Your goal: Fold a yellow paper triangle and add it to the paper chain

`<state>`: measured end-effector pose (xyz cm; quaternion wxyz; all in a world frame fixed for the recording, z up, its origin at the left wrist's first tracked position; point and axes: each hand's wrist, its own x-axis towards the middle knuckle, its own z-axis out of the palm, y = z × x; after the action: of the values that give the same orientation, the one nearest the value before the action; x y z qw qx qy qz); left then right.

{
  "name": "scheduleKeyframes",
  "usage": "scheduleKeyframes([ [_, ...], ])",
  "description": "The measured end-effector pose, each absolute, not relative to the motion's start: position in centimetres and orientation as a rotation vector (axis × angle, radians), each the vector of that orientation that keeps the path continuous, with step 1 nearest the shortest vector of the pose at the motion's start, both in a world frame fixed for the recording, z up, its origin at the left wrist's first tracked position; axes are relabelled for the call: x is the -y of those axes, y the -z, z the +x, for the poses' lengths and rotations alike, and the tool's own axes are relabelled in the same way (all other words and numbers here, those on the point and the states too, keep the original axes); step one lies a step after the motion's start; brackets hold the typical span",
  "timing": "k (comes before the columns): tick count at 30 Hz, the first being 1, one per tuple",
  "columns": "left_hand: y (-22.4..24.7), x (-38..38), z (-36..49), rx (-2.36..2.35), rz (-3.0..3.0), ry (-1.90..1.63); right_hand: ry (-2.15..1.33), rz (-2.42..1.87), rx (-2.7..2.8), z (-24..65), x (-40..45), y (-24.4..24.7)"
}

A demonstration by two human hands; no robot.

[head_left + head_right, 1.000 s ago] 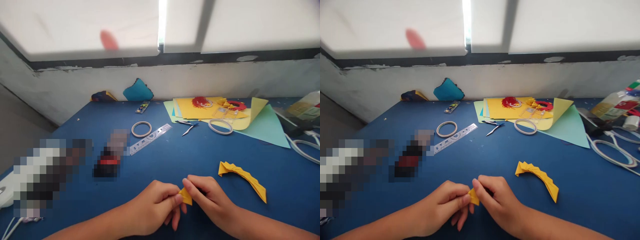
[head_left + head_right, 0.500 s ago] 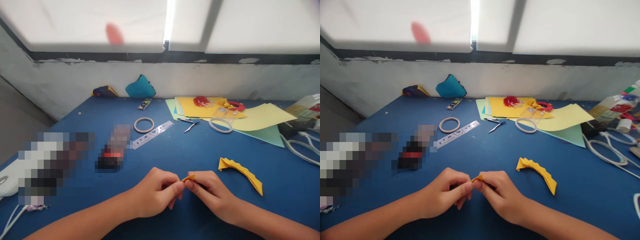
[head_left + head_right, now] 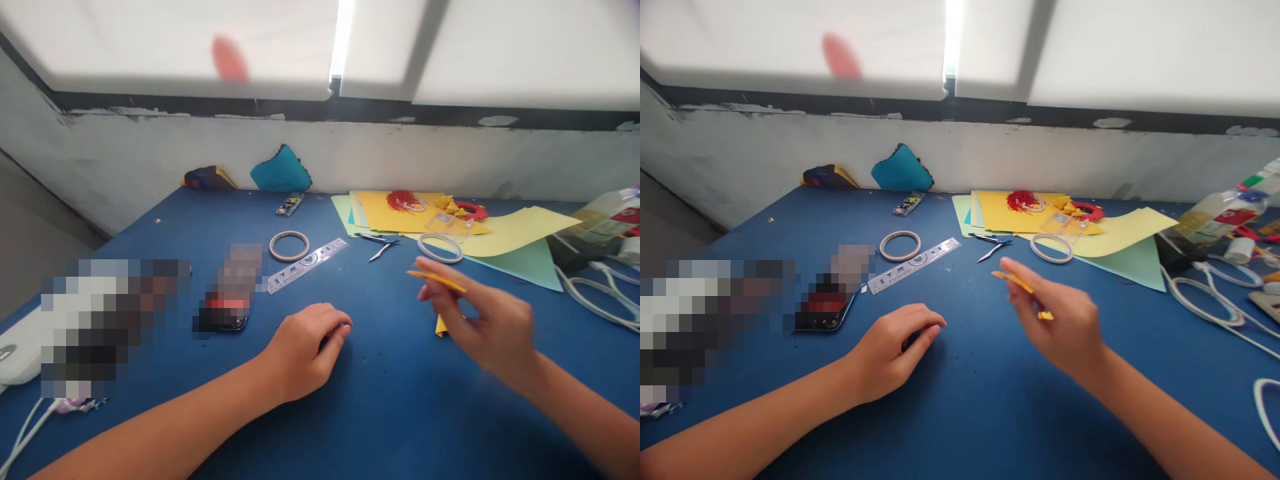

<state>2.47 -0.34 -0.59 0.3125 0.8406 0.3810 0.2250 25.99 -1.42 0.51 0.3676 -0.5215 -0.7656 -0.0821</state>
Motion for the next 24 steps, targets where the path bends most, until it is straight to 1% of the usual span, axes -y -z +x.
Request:
scheduleKeyframes([
  [1, 0.9, 0.3, 2.4, -0.975, 2.279, -0.623, 0.432, -1.301, 1.937, 26.9, 0.9, -1.0],
  [2, 1.2, 0.3, 2.3, -0.944, 2.330, -0.650, 0.563, -1.335, 1.913, 27.9, 0.5, -1.5],
  [3, 1.5, 0.3, 2.3, -0.919, 2.369, -0.668, 0.571, -1.421, 1.917, 28.9, 0.1, -2.0],
  [4, 1.7, 0.2, 2.2, -0.907, 2.394, -0.679, 0.441, -1.529, 1.964, 30.0, -0.1, -2.5],
  [6, 1.9, 0.2, 2.2, -0.898, 2.420, -0.684, -0.045, -1.648, 2.109, 32.0, -0.1, -3.3],
  [8, 2.0, 0.1, 2.1, -0.892, 2.427, -0.699, -0.445, -1.693, 2.195, 33.7, 0.5, -3.6],
  [10, 2.0, 0.0, 2.1, -0.873, 2.435, -0.707, -0.672, -1.740, 2.254, 34.7, 1.5, -3.1],
  [12, 2.0, 0.1, 2.2, -0.861, 2.439, -0.702, -0.787, -1.751, 2.291, 34.9, 2.5, -2.0],
  [15, 1.7, 0.3, 2.3, -0.877, 2.393, -0.667, -0.846, -1.697, 2.179, 33.8, 3.2, -0.2],
  [19, 0.9, 0.3, 2.6, -0.965, 2.138, -0.605, -0.735, -1.479, 2.125, 30.8, 2.9, 0.5],
  [24, 0.4, -0.2, 3.1, -0.978, 1.272, -0.556, -0.702, -0.939, 2.387, 25.5, 2.1, -0.8],
])
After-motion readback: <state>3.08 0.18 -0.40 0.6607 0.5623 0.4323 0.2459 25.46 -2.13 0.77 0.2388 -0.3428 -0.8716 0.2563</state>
